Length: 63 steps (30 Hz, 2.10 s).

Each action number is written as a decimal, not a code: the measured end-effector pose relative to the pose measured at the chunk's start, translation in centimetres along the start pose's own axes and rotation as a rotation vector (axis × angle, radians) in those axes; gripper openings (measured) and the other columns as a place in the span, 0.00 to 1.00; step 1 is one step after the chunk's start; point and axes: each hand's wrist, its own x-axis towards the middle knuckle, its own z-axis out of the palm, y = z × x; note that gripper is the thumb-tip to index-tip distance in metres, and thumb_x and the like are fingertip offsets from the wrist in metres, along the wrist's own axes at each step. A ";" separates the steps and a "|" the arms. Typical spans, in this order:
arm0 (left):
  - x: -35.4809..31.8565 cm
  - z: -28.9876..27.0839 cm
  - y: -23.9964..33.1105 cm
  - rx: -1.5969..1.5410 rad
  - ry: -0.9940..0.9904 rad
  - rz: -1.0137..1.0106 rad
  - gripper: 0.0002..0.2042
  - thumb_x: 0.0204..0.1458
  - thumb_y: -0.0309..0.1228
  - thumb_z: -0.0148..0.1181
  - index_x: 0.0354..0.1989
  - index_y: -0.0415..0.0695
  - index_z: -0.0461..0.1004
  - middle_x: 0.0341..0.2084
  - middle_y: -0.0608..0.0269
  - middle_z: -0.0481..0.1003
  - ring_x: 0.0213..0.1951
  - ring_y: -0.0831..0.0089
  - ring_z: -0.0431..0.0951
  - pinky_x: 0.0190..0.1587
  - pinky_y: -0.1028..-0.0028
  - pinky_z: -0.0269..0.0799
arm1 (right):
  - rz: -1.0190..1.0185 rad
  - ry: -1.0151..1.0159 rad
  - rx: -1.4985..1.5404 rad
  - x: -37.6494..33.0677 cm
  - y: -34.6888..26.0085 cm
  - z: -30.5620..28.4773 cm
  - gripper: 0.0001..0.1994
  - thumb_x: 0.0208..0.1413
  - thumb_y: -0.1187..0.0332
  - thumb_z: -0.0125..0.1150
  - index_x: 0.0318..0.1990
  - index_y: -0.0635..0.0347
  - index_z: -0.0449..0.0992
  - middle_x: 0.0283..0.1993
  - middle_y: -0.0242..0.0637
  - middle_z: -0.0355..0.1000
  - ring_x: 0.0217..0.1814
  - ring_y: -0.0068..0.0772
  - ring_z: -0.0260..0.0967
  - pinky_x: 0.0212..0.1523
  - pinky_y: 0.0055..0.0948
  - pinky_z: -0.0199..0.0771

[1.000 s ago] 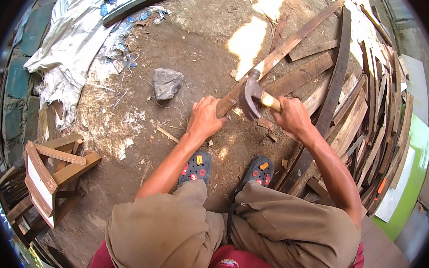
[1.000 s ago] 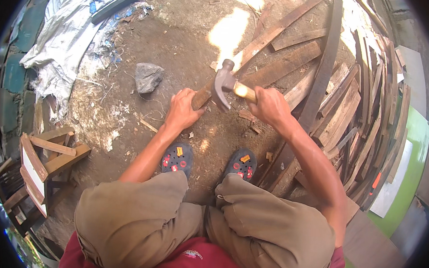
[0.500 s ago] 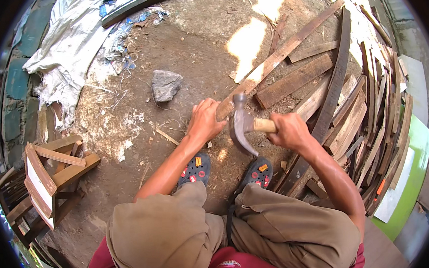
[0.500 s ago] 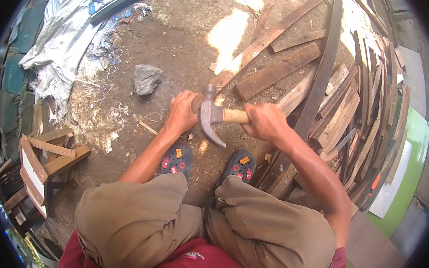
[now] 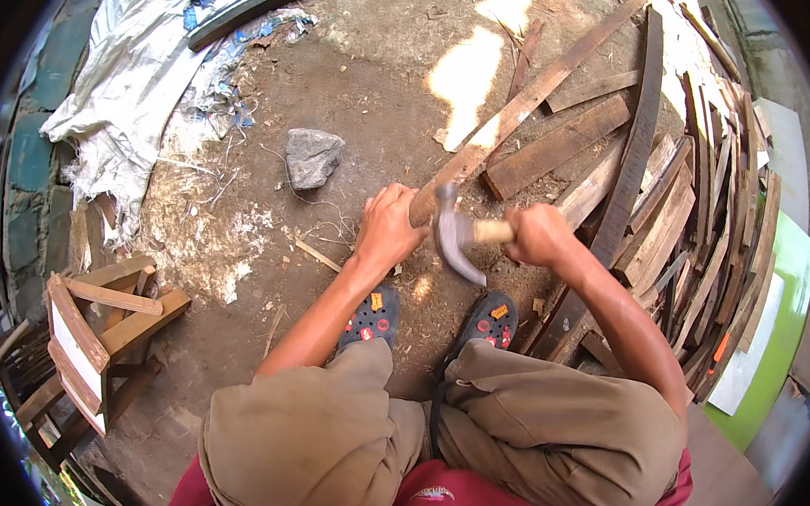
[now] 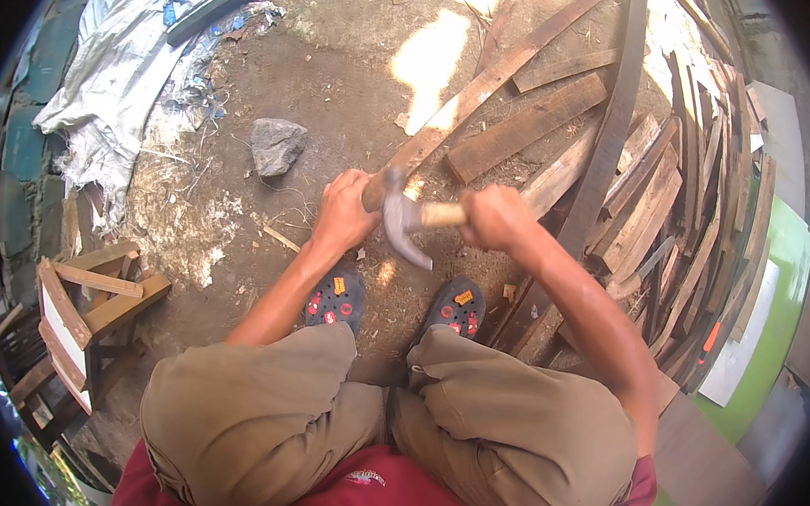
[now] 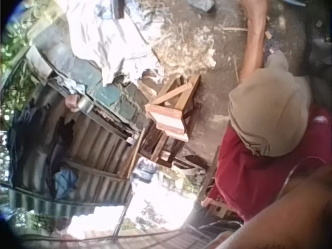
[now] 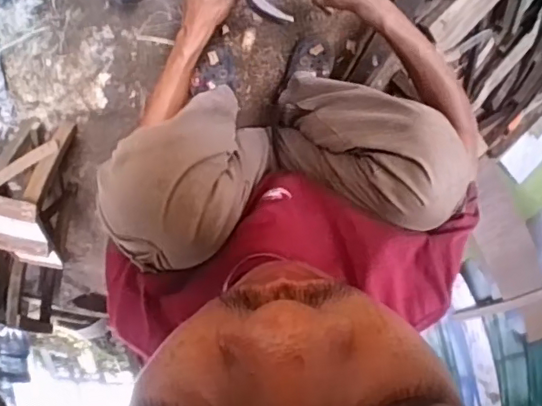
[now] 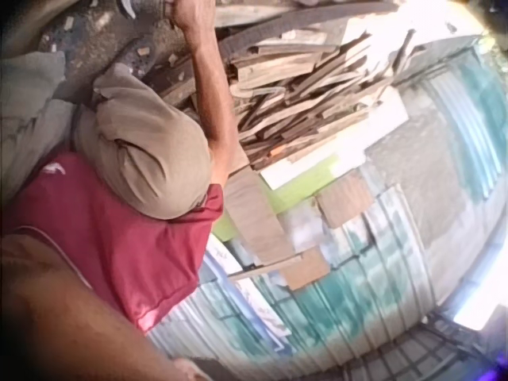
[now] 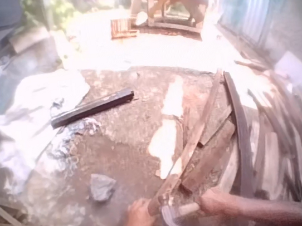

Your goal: The person sits on the ground and uses a hammer to split a long wooden plank into smaller pieces. They repeatedly strike the wood, reposition it, and remove split fragments, continuing the process throughout the clip.

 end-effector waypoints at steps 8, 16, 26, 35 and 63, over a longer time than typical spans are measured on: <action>0.1 0.3 -1.2 -0.027 0.029 0.061 0.27 0.38 0.30 0.75 0.50 0.37 0.78 0.45 0.51 0.77 0.50 0.50 0.77 0.56 0.56 0.70 | -0.150 0.122 -0.107 -1.8 -3.3 0.0 0.09 0.51 0.64 0.64 0.28 0.60 0.75 0.21 0.47 0.75 0.22 0.51 0.77 0.28 0.47 0.80; 0.2 0.1 0.6 0.001 -0.032 -0.028 0.28 0.41 0.31 0.74 0.54 0.34 0.77 0.48 0.51 0.75 0.54 0.54 0.74 0.60 0.58 0.66 | 0.308 0.215 0.086 -0.9 2.1 -1.0 0.11 0.51 0.64 0.63 0.30 0.64 0.78 0.25 0.54 0.76 0.32 0.60 0.79 0.37 0.51 0.80; -0.3 -1.5 1.1 -0.308 0.136 0.154 0.23 0.50 0.28 0.63 0.57 0.37 0.74 0.53 0.49 0.75 0.59 0.51 0.73 0.65 0.57 0.63 | 0.132 -0.124 0.304 -5.7 -5.8 -1.2 0.15 0.53 0.62 0.68 0.36 0.69 0.77 0.30 0.57 0.77 0.34 0.63 0.77 0.38 0.55 0.76; -1.7 -1.0 4.5 -0.861 0.107 0.119 0.40 0.62 0.61 0.53 0.68 0.34 0.62 0.57 0.48 0.72 0.63 0.62 0.69 0.66 0.63 0.63 | 0.249 -0.603 1.392 -6.3 -8.2 -5.8 0.23 0.69 0.50 0.56 0.41 0.67 0.74 0.26 0.32 0.71 0.23 0.29 0.73 0.27 0.35 0.76; 5.2 -5.9 9.6 -0.367 -0.297 -0.226 0.35 0.60 0.58 0.58 0.50 0.28 0.76 0.26 0.49 0.80 0.31 0.65 0.80 0.38 0.62 0.75 | 0.098 0.840 2.105 10.7 -2.2 -3.8 0.15 0.66 0.60 0.61 0.31 0.51 0.61 0.21 0.24 0.53 0.20 0.20 0.52 0.24 0.25 0.60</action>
